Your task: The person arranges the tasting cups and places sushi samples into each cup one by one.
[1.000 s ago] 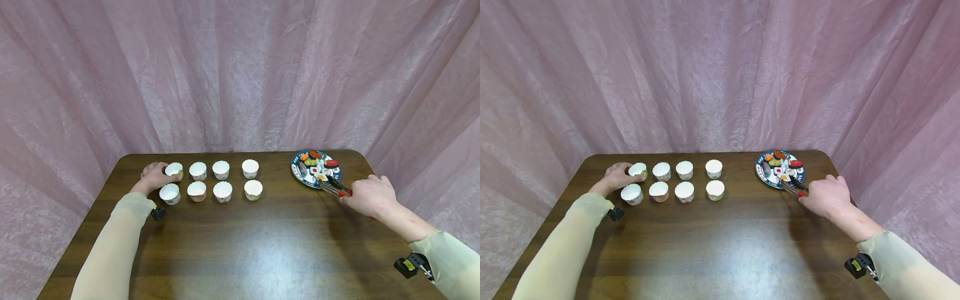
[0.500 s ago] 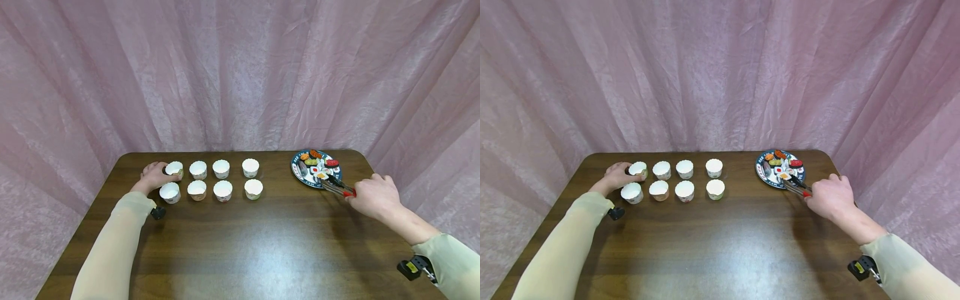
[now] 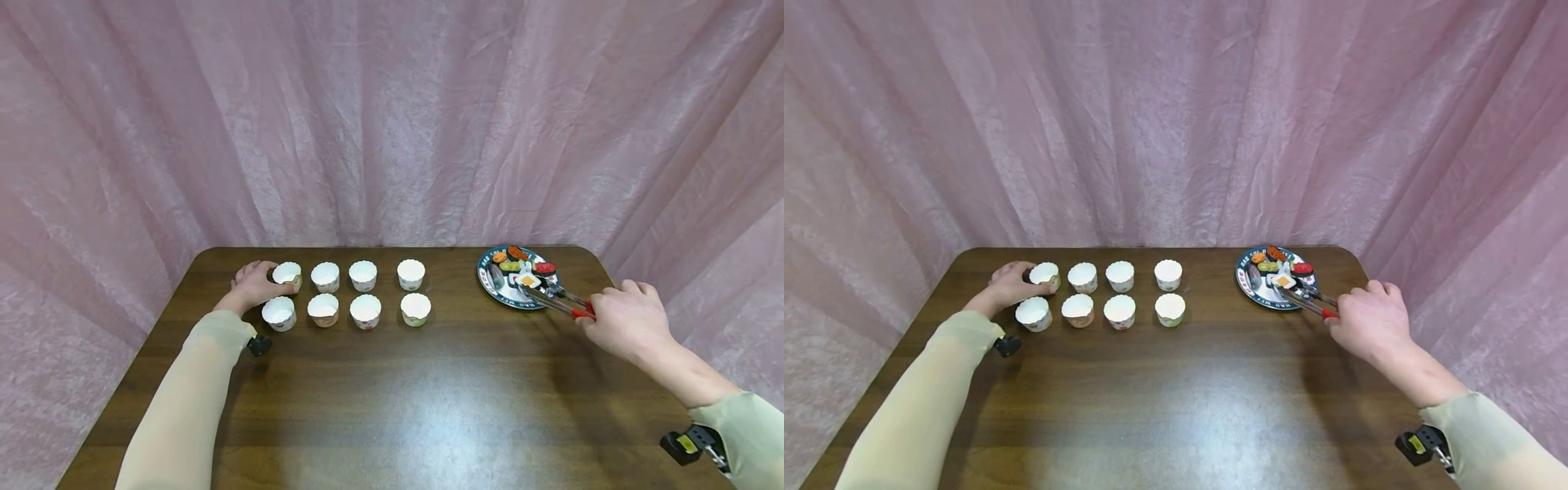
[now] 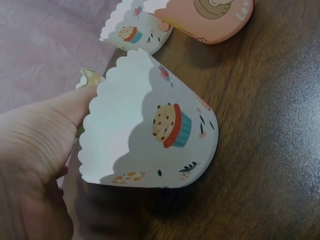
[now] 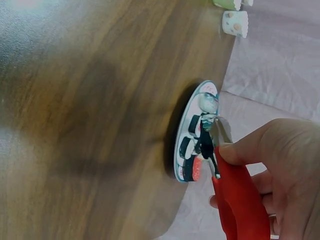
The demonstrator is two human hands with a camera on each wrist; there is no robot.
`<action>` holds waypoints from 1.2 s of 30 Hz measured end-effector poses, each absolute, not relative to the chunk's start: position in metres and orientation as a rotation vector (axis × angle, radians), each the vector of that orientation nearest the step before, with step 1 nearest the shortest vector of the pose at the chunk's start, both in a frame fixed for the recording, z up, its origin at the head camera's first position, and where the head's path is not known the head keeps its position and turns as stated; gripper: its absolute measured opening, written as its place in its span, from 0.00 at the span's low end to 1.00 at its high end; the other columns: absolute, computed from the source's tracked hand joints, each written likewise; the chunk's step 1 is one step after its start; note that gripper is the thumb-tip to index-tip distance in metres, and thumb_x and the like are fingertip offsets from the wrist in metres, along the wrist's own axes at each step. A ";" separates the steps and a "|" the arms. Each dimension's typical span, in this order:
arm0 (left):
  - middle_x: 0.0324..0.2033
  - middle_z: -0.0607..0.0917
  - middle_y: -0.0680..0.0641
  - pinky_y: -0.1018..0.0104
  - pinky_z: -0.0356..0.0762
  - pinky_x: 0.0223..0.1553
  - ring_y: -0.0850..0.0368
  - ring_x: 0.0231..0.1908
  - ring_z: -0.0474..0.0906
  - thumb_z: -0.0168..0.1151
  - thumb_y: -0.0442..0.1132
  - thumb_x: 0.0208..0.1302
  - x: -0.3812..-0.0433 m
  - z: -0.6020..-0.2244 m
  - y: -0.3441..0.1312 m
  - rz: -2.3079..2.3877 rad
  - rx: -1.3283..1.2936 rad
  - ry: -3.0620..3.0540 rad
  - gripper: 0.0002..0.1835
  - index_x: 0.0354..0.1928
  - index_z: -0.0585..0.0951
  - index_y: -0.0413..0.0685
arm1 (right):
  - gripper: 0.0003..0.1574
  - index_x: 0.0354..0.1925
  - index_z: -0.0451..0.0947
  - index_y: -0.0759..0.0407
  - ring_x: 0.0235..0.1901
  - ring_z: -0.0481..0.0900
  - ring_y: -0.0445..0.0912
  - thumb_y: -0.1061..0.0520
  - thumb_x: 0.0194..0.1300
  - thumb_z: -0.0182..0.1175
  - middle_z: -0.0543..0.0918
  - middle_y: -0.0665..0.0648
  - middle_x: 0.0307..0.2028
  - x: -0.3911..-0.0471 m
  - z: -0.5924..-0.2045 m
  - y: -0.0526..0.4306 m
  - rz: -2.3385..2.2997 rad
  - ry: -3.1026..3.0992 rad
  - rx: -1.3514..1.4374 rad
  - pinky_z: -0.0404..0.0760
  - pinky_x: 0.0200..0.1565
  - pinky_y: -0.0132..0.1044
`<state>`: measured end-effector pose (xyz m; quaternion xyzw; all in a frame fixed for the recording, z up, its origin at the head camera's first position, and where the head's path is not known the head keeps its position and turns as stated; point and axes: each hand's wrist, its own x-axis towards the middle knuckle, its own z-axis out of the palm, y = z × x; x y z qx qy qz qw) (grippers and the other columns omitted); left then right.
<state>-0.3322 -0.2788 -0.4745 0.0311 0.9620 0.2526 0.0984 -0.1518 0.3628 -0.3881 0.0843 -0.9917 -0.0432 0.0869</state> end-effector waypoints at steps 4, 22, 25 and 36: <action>0.75 0.50 0.24 0.25 0.38 0.67 0.20 0.72 0.41 0.70 0.65 0.59 -0.333 -0.475 -0.278 0.765 0.110 2.863 0.49 0.71 0.66 0.38 | 0.21 0.16 0.69 0.49 0.32 0.71 0.59 0.49 0.57 0.68 0.69 0.49 0.18 -0.154 -0.382 0.362 -0.122 -2.893 0.274 0.66 0.48 0.64; 0.75 0.47 0.24 0.26 0.35 0.68 0.22 0.73 0.38 0.71 0.62 0.60 -0.331 -0.472 -0.278 0.805 0.115 2.842 0.44 0.68 0.68 0.40 | 0.17 0.30 0.80 0.62 0.39 0.74 0.61 0.52 0.52 0.74 0.81 0.58 0.28 -0.191 -0.351 0.295 -0.118 -2.579 0.603 0.64 0.61 0.61; 0.75 0.47 0.24 0.26 0.35 0.68 0.22 0.73 0.38 0.71 0.62 0.60 -0.330 -0.473 -0.278 0.809 0.113 2.845 0.44 0.68 0.68 0.40 | 0.17 0.35 0.82 0.63 0.44 0.75 0.62 0.52 0.55 0.73 0.83 0.60 0.34 -0.201 -0.350 0.280 -0.154 -2.611 0.625 0.60 0.66 0.62; 0.76 0.47 0.25 0.26 0.35 0.69 0.22 0.73 0.38 0.70 0.63 0.60 -0.337 -0.478 -0.277 0.782 0.094 2.844 0.45 0.69 0.68 0.41 | 0.20 0.50 0.84 0.60 0.45 0.74 0.62 0.53 0.61 0.72 0.84 0.56 0.41 -0.238 -0.358 0.234 -0.172 -2.623 0.665 0.56 0.70 0.61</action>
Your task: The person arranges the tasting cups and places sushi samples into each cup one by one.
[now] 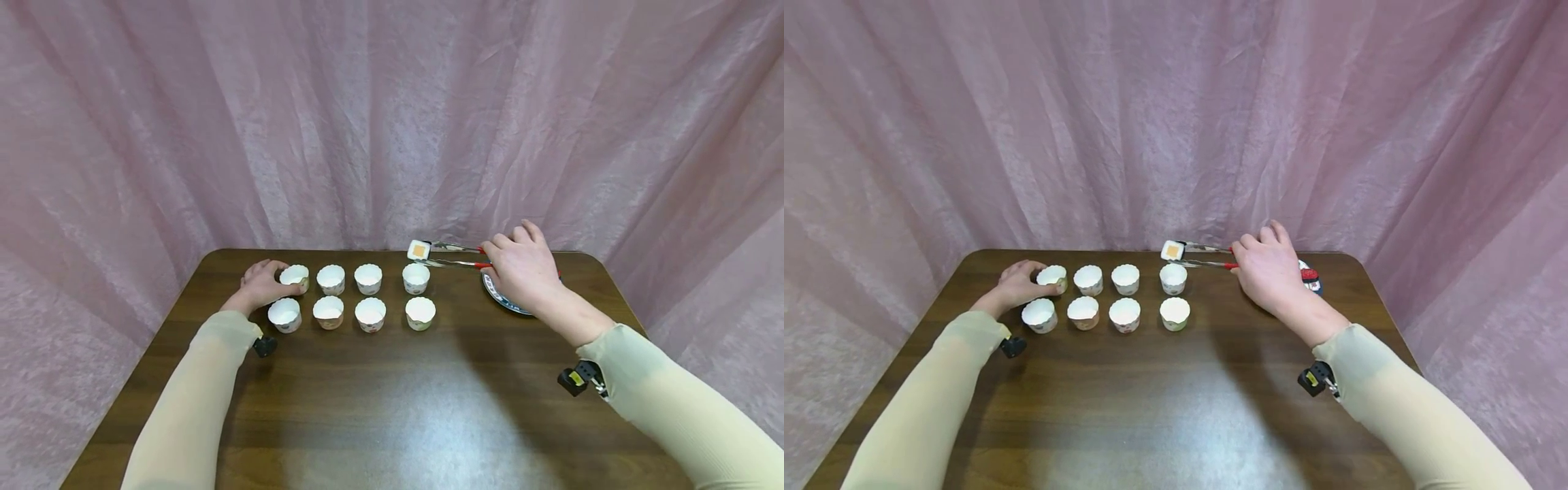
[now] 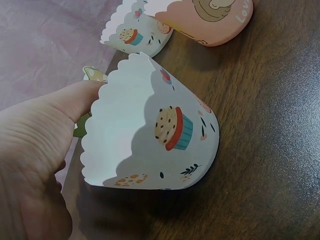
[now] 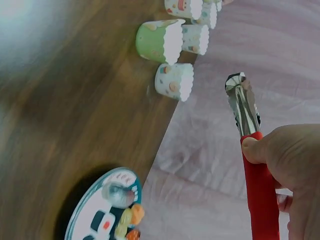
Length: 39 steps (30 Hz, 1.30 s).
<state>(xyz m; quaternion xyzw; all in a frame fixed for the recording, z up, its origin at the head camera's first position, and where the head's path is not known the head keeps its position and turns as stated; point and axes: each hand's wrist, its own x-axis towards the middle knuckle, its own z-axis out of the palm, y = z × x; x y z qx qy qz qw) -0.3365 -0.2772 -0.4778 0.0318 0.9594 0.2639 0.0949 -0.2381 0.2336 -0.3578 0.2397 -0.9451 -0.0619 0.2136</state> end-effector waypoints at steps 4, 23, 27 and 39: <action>0.76 0.46 0.26 0.26 0.35 0.69 0.22 0.74 0.37 0.70 0.62 0.61 -0.333 -0.474 -0.275 0.789 0.086 2.839 0.44 0.70 0.67 0.42 | 0.22 0.50 0.84 0.60 0.45 0.75 0.62 0.51 0.61 0.74 0.83 0.56 0.40 -0.251 -0.360 0.216 -0.168 -2.597 0.686 0.57 0.69 0.60; 0.76 0.47 0.27 0.27 0.35 0.69 0.24 0.74 0.37 0.70 0.63 0.60 -0.329 -0.471 -0.269 0.831 0.101 2.813 0.46 0.70 0.66 0.41 | 0.26 0.56 0.85 0.54 0.51 0.75 0.57 0.44 0.63 0.73 0.84 0.53 0.46 -0.290 -0.362 0.110 -0.274 -2.565 0.802 0.58 0.71 0.57; 0.77 0.47 0.28 0.28 0.36 0.69 0.25 0.74 0.37 0.71 0.62 0.60 -0.330 -0.471 -0.268 0.825 0.103 2.817 0.46 0.70 0.67 0.42 | 0.27 0.58 0.84 0.52 0.53 0.75 0.55 0.43 0.65 0.71 0.84 0.51 0.50 -0.295 -0.363 0.087 -0.310 -2.585 0.806 0.57 0.72 0.56; 0.77 0.47 0.28 0.28 0.34 0.70 0.25 0.75 0.36 0.70 0.62 0.60 -0.332 -0.475 -0.269 0.810 0.110 2.804 0.46 0.70 0.67 0.42 | 0.21 0.58 0.84 0.47 0.57 0.73 0.54 0.44 0.71 0.65 0.82 0.49 0.50 -0.308 -0.371 0.035 -0.401 -2.658 0.811 0.54 0.73 0.56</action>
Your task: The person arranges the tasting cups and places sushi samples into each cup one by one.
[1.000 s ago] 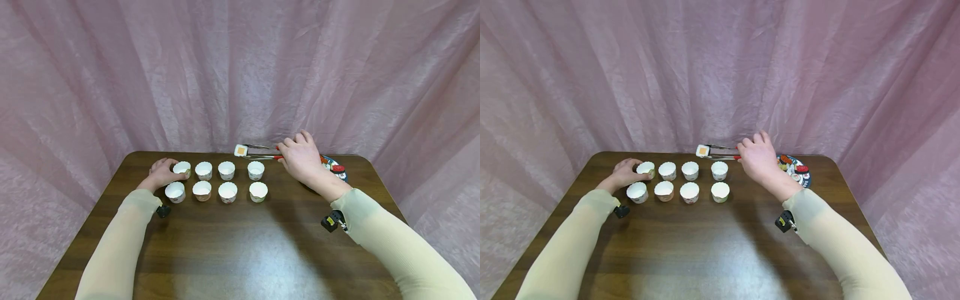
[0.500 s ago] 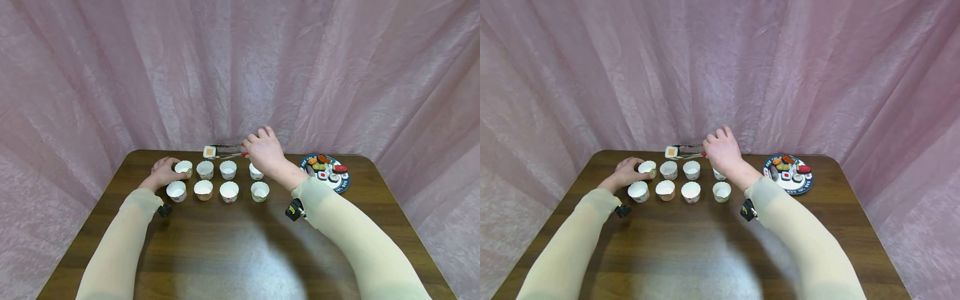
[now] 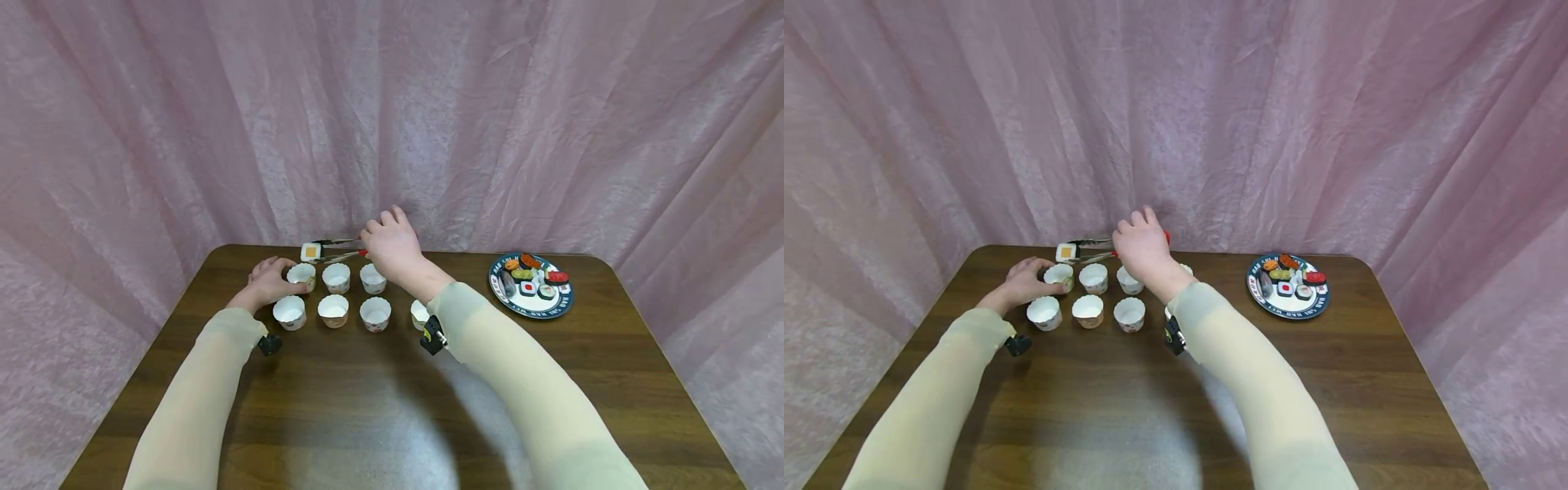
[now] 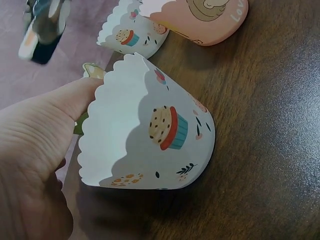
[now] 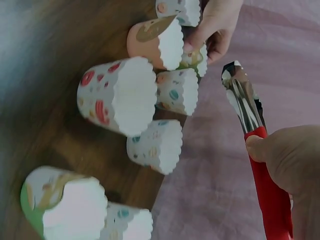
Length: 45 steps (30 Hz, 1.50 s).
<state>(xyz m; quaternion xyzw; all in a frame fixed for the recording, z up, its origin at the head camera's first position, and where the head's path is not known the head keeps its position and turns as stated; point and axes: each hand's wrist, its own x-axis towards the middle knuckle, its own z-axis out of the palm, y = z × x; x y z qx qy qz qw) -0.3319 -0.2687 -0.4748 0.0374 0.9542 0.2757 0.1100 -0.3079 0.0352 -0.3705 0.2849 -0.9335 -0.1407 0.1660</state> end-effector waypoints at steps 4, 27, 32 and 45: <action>0.77 0.47 0.28 0.27 0.34 0.70 0.25 0.75 0.36 0.70 0.63 0.60 -0.333 -0.475 -0.270 0.799 0.110 2.808 0.47 0.71 0.66 0.41 | 0.20 0.58 0.84 0.46 0.57 0.72 0.53 0.44 0.71 0.65 0.81 0.49 0.50 -0.310 -0.373 0.022 -0.403 -2.689 0.820 0.53 0.73 0.57; 0.77 0.46 0.27 0.27 0.35 0.70 0.25 0.75 0.36 0.71 0.60 0.61 -0.330 -0.473 -0.267 0.800 0.105 2.805 0.48 0.72 0.64 0.35 | 0.13 0.51 0.87 0.43 0.57 0.71 0.51 0.55 0.72 0.61 0.82 0.47 0.49 -0.319 -0.385 -0.005 -0.439 -2.703 0.822 0.54 0.72 0.56; 0.77 0.46 0.27 0.28 0.35 0.70 0.25 0.75 0.36 0.72 0.61 0.60 -0.331 -0.474 -0.266 0.802 0.103 2.807 0.49 0.72 0.64 0.35 | 0.14 0.53 0.86 0.42 0.58 0.70 0.51 0.55 0.75 0.58 0.81 0.47 0.49 -0.319 -0.385 -0.008 -0.445 -2.727 0.832 0.53 0.72 0.56; 0.76 0.46 0.27 0.28 0.35 0.70 0.24 0.74 0.36 0.71 0.61 0.60 -0.328 -0.470 -0.265 0.780 0.094 2.809 0.50 0.72 0.64 0.33 | 0.15 0.53 0.86 0.42 0.59 0.69 0.52 0.53 0.75 0.57 0.81 0.47 0.50 -0.319 -0.379 -0.010 -0.456 -2.755 0.836 0.54 0.72 0.56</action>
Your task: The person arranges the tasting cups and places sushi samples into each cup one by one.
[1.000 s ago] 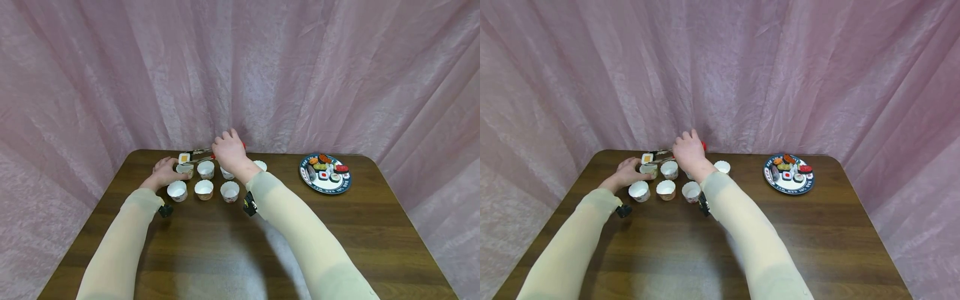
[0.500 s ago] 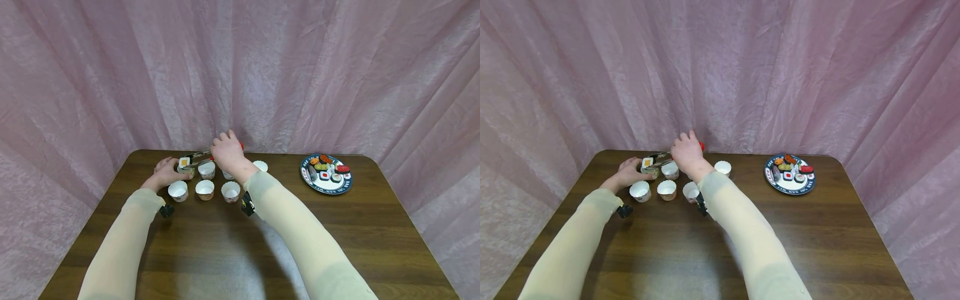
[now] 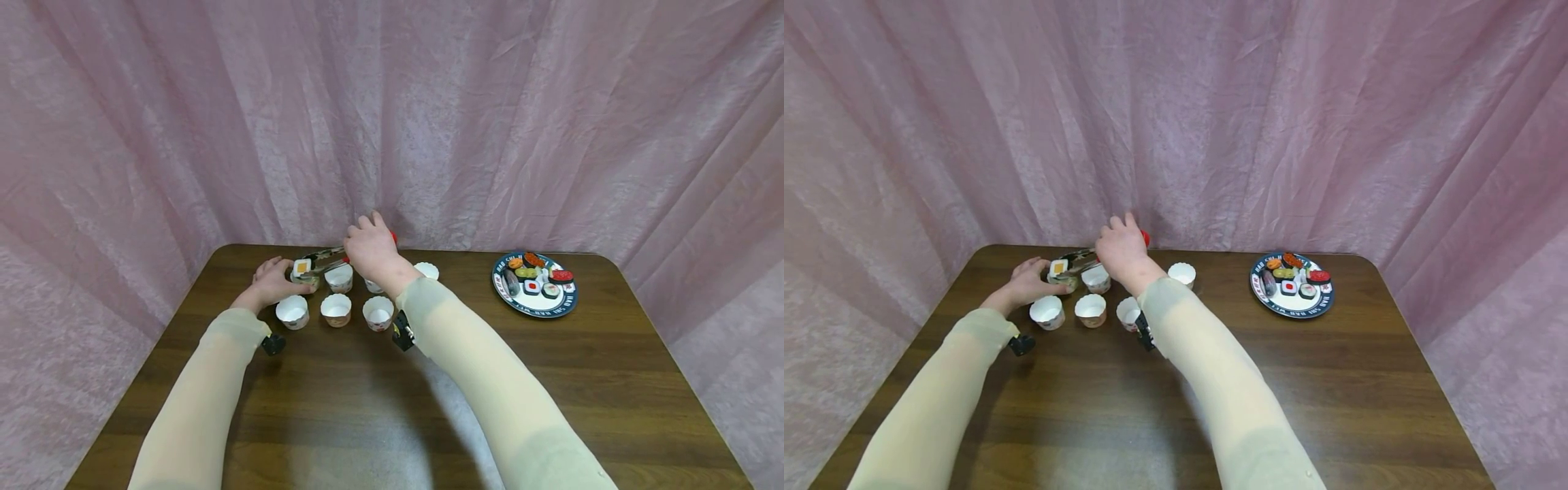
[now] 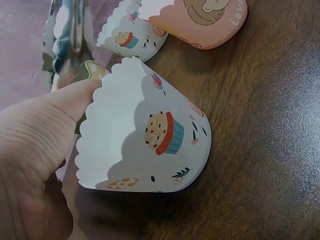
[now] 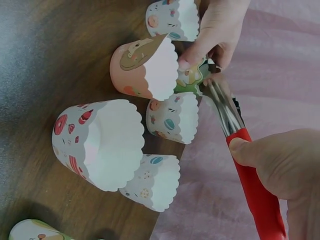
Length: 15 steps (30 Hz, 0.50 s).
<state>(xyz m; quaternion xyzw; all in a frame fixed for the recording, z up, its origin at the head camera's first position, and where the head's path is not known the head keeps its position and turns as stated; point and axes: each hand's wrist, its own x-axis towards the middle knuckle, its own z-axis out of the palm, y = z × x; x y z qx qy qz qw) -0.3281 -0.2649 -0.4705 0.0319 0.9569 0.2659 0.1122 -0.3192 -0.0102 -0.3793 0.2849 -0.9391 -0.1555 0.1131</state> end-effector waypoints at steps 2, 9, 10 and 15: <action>0.76 0.46 0.26 0.28 0.35 0.70 0.24 0.74 0.37 0.71 0.60 0.60 -0.329 -0.471 -0.265 0.780 0.091 2.810 0.49 0.72 0.64 0.34 | 0.14 0.53 0.86 0.42 0.60 0.69 0.51 0.51 0.75 0.58 0.81 0.47 0.51 -0.318 -0.377 -0.010 -0.463 -2.757 0.838 0.54 0.72 0.56; 0.76 0.46 0.26 0.28 0.36 0.70 0.24 0.74 0.37 0.71 0.61 0.60 -0.329 -0.471 -0.265 0.776 0.083 2.811 0.50 0.72 0.64 0.34 | 0.16 0.54 0.85 0.42 0.61 0.69 0.51 0.43 0.71 0.63 0.81 0.47 0.53 -0.317 -0.373 -0.007 -0.460 -2.785 0.855 0.53 0.72 0.56; 0.76 0.46 0.26 0.28 0.36 0.70 0.24 0.74 0.37 0.71 0.61 0.60 -0.329 -0.471 -0.265 0.777 0.084 2.811 0.50 0.72 0.64 0.35 | 0.17 0.54 0.85 0.42 0.61 0.69 0.52 0.42 0.71 0.64 0.81 0.47 0.54 -0.318 -0.373 -0.006 -0.460 -2.790 0.859 0.53 0.73 0.57; 0.76 0.46 0.26 0.28 0.36 0.70 0.24 0.74 0.37 0.71 0.59 0.60 -0.329 -0.471 -0.266 0.798 0.107 2.810 0.46 0.70 0.67 0.37 | 0.22 0.56 0.84 0.44 0.61 0.68 0.53 0.38 0.70 0.64 0.81 0.48 0.54 -0.320 -0.373 -0.004 -0.442 -2.816 0.871 0.52 0.73 0.57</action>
